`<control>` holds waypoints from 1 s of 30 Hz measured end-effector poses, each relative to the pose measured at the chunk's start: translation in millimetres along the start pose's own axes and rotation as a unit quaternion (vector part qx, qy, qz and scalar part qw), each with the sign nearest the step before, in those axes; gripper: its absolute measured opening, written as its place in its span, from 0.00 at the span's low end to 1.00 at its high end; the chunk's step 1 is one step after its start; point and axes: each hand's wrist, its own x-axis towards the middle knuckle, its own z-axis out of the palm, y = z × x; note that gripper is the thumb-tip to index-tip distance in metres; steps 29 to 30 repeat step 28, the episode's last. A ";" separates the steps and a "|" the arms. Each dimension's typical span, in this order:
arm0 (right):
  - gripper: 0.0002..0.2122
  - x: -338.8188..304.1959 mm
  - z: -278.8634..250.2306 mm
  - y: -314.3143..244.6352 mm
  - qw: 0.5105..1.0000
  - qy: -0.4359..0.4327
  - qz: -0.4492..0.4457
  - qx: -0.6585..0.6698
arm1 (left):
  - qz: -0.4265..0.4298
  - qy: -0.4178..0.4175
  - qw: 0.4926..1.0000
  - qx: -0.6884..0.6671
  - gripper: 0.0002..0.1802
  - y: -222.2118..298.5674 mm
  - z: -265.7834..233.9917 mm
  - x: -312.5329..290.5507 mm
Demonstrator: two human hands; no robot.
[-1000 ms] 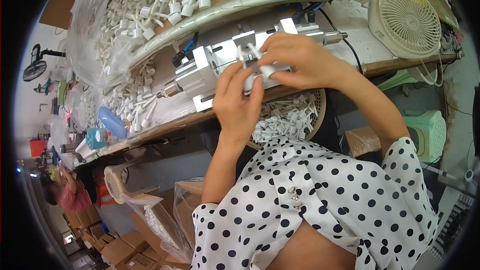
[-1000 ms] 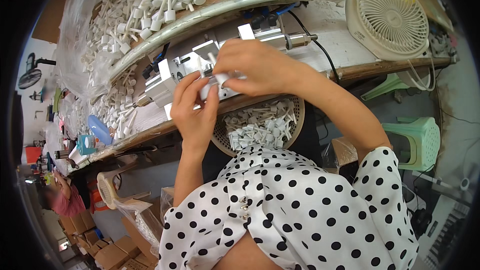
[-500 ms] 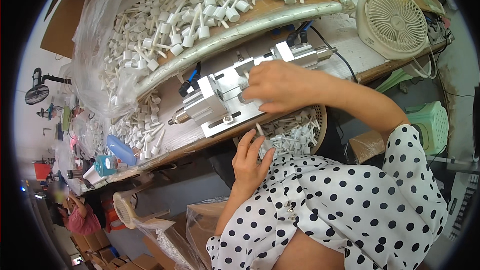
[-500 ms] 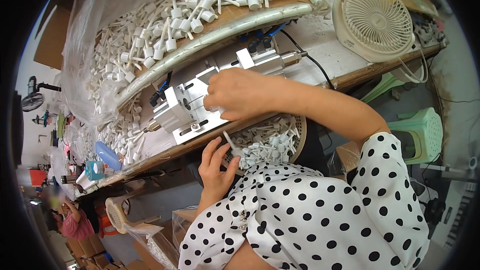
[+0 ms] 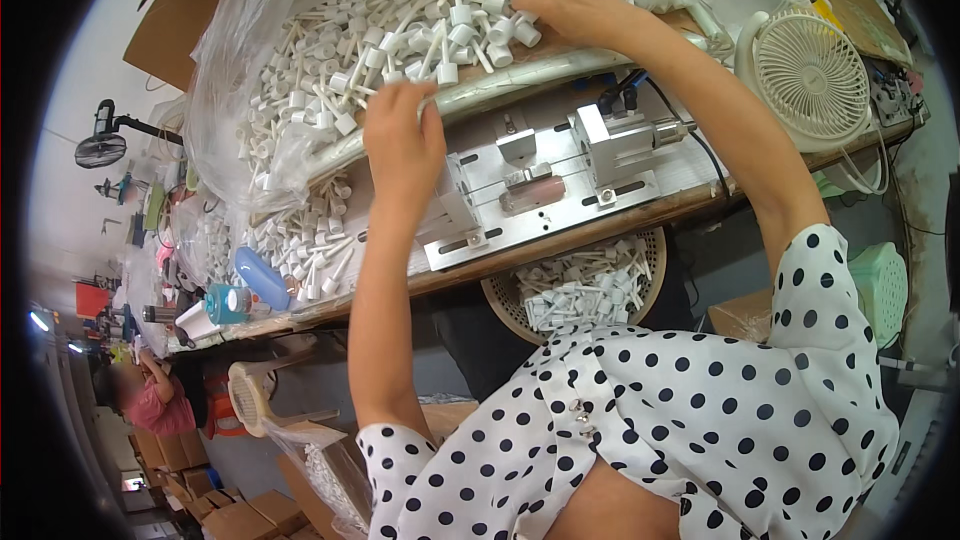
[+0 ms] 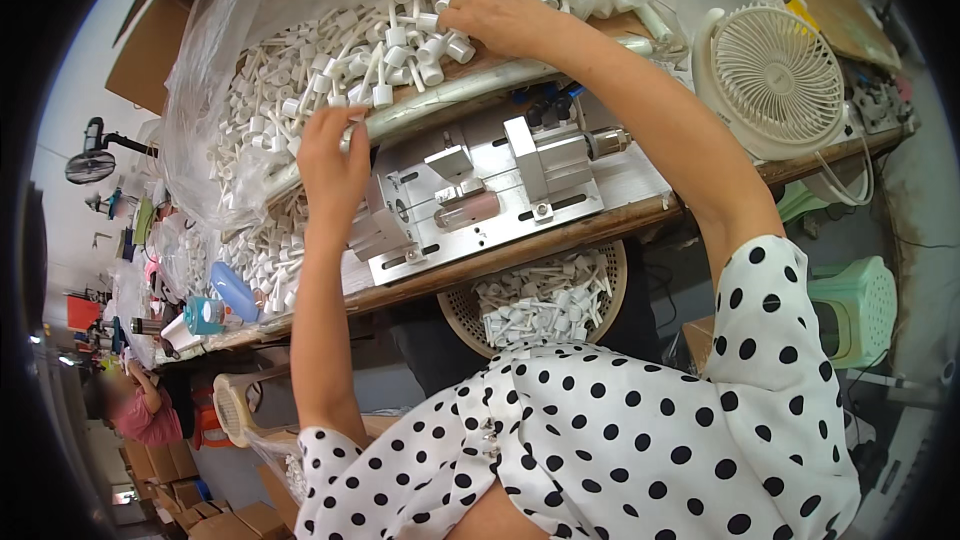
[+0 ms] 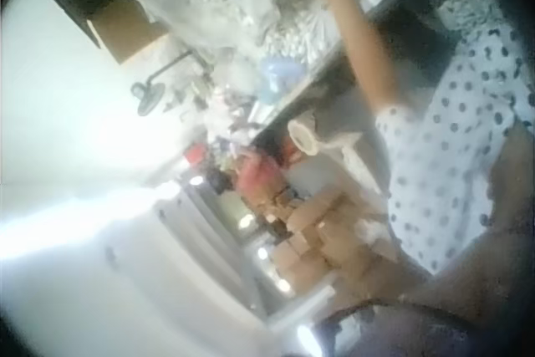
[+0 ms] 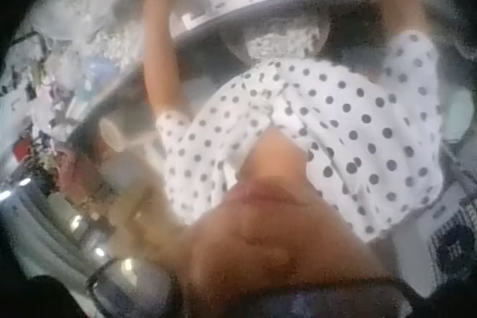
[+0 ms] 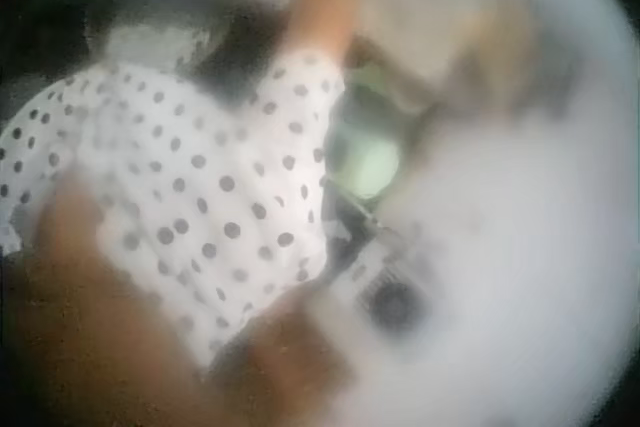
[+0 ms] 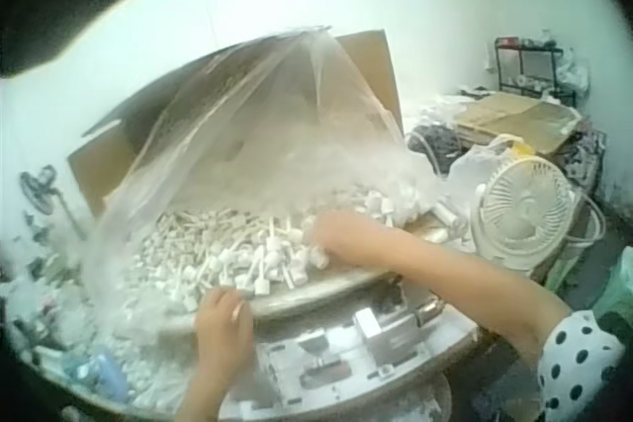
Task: The recorder is assembling small white plastic pump or sprayer components by hand and then using a pneumatic assembly fixture to press them together.
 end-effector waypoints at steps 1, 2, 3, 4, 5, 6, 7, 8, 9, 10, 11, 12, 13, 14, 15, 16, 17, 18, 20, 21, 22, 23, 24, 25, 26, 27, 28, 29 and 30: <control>0.14 -3.2 -6.6 -3.1 1.000 -0.005 0.003 0.011 | -0.012 -0.015 1.000 0.013 0.07 -11.0 8.9 8.0; 0.14 -6.9 -14.2 -5.5 1.000 -0.008 0.000 0.014 | -0.024 -0.030 0.999 0.026 0.08 -20.1 16.0 15.8; 0.15 -10.4 -21.8 -8.9 0.998 -0.030 0.039 0.037 | -0.013 -0.053 0.997 0.056 0.09 -29.6 20.2 22.8; 0.16 -15.1 -30.8 -10.9 0.994 -0.055 0.079 0.056 | -0.001 -0.077 0.994 0.081 0.09 -37.3 25.3 29.0; 0.16 -20.7 -40.0 -13.9 0.993 -0.063 0.080 0.060 | -0.007 -0.082 0.994 0.077 0.09 -42.6 30.1 34.8; 0.16 -24.2 -49.3 -17.6 0.986 -0.089 0.118 0.079 | 0.003 -0.088 0.992 0.088 0.09 -48.2 31.9 40.0; 0.16 -30.7 -56.0 -17.6 0.976 -0.116 0.160 0.096 | 0.017 -0.095 0.991 0.095 0.10 -47.7 33.4 43.6; 0.16 -36.2 -59.2 -15.9 0.974 -0.123 0.160 0.101 | 0.011 -0.101 0.990 0.093 0.10 -43.2 27.2 45.6; 0.11 -41.7 -61.1 -14.7 0.975 -0.095 0.161 0.122 | -0.024 -0.082 0.993 0.080 0.09 -38.2 17.5 46.4; 0.13 -46.9 -60.5 -15.0 0.974 -0.066 0.162 0.144 | -0.060 -0.062 0.994 0.070 0.09 -32.1 8.5 43.7; 0.14 -50.5 -56.9 -12.2 0.978 -0.040 0.142 0.148 | -0.063 -0.067 0.993 0.071 0.09 -23.9 1.2 38.9; 0.14 -51.5 -53.1 -12.4 0.977 -0.043 0.141 0.155 | -0.094 -0.046 0.993 0.050 0.10 -13.8 -9.4 30.3; 0.14 -55.2 -50.3 -10.6 0.978 -0.031 0.146 0.148 | -0.120 -0.025 0.992 0.025 0.10 -3.8 -14.0 21.8; 0.15 -56.2 -48.2 -10.5 0.979 -0.017 0.148 0.142 | -0.110 -0.030 0.993 0.021 0.11 6.0 -19.3 10.1; 0.17 -55.8 -48.0 -12.9 0.964 -0.010 0.183 0.192 | -0.101 -0.034 0.994 0.016 0.11 17.1 -22.8 -3.6; 0.17 -58.2 -46.2 -11.1 0.963 -0.008 0.188 0.192 | -0.139 -0.033 0.989 -0.036 0.11 34.0 -21.7 -16.6; 0.17 -60.7 -43.2 -8.0 0.953 0.013 0.206 0.222 | -0.177 -0.033 0.980 -0.088 0.11 51.9 -17.7 -29.5; 0.18 -66.1 -41.7 -4.7 0.941 0.033 0.226 0.249 | -0.160 -0.044 0.979 -0.116 0.11 66.5 -8.9 -41.6; 0.17 -60.9 -42.7 -13.8 0.921 0.036 0.244 0.300 | -0.180 -0.078 0.974 -0.115 0.10 88.0 -1.5 -65.7; 0.17 -59.2 -43.8 -18.3 0.900 0.035 0.264 0.344 | -0.177 -0.076 0.974 -0.119 0.10 92.4 6.1 -72.7; 0.17 -59.6 -44.3 -22.5 0.901 0.036 0.260 0.346 | -0.168 -0.077 0.978 -0.096 0.11 91.5 14.8 -80.1; 0.17 -64.1 -42.0 -25.2 0.904 0.054 0.241 0.347 | -0.148 -0.074 0.983 -0.080 0.11 90.4 23.9 -85.8; 0.17 -67.4 -42.2 -28.0 0.908 0.072 0.223 0.348 | -0.127 -0.071 0.987 -0.064 0.11 90.3 29.3 -88.3; 0.17 -70.3 -44.7 -31.9 0.908 0.071 0.225 0.346 | -0.126 -0.071 0.987 -0.066 0.11 91.0 31.7 -88.0; 0.16 -73.5 -48.5 -37.4 0.904 0.086 0.224 0.355 | -0.121 -0.074 0.988 -0.057 0.10 91.8 33.2 -86.9; 0.16 -76.9 -53.3 -43.8 0.899 0.101 0.222 0.364 | -0.115 -0.076 0.989 -0.046 0.10 92.9 32.9 -84.1; 0.15 -80.4 -61.5 -49.6 0.875 0.106 0.222 0.417 | -0.112 -0.074 0.990 -0.050 0.10 91.6 35.1 -81.5; 0.15 -80.4 -61.5 -49.6 0.875 0.106 0.222 0.417 | -0.112 -0.074 0.990 -0.050 0.10 91.6 35.1 -81.5; 0.15 -80.4 -61.5 -49.6 0.875 0.106 0.222 0.417 | -0.112 -0.074 0.990 -0.050 0.10 91.6 35.1 -81.5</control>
